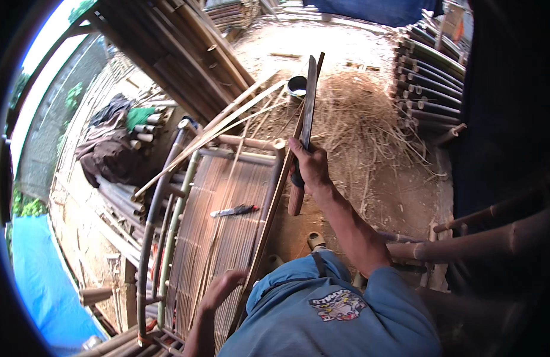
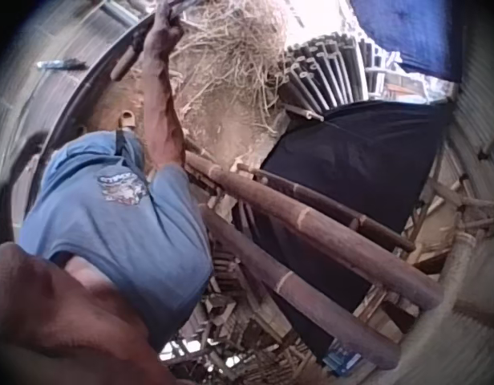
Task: The person uses a large knife to split long bamboo poles into thin strips. They hold the bamboo against a wooden frame and repeatedly strike it with the knife to separate the material, occasionally adjusting the position of the bamboo.
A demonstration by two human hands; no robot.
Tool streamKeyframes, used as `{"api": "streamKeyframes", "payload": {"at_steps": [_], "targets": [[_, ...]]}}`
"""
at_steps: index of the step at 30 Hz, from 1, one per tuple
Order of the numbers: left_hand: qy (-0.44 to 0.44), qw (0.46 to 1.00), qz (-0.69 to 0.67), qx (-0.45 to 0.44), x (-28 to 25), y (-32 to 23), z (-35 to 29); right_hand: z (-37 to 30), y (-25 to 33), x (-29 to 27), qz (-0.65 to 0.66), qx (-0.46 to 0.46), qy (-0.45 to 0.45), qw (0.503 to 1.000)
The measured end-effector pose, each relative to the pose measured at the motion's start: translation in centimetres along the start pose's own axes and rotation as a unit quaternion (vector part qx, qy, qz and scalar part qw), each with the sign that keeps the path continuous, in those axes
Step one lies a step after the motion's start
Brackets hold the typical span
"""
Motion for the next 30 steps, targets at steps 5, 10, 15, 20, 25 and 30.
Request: {"api": "streamKeyframes", "payload": {"at_steps": [5, 10, 15, 20, 25, 30], "targets": [[-0.014, 0.979, -0.197, 0.053, 3.3, -4.9, 12.0, -2.6, -2.5, 3.2, -0.113, 0.019, 0.084, 0.99], [-0.198, 0.978, -0.027, 0.066, 2.3, -5.9, 12.4, -2.9, -0.2, -0.4, -0.583, -0.318, 0.135, 0.736], [-0.28, 0.938, 0.174, 0.101, 2.3, -5.3, 11.4, -3.3, -1.4, -1.4, -0.598, -0.424, 0.216, 0.645], [-0.281, 0.945, 0.146, 0.08, 2.4, -4.9, 10.1, -5.0, -2.5, -1.3, -0.575, -0.283, 0.202, 0.741], [-0.297, 0.928, 0.215, 0.066, 4.0, -3.4, 8.0, 0.1, -0.4, -2.1, -0.634, -0.169, 0.124, 0.744], [-0.285, 0.933, 0.216, 0.032, 4.8, -3.8, 6.7, -2.2, -2.3, -3.6, -0.605, -0.382, 0.222, 0.663]]}}
Point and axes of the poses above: each hand's wrist, its own z-axis towards the middle knuckle, its own x-axis out of the palm, y = z × x, the point moved 1 cm from there along z, towards the middle knuckle, and after that the axes turned 4 degrees about x, right-handed, at the moved point
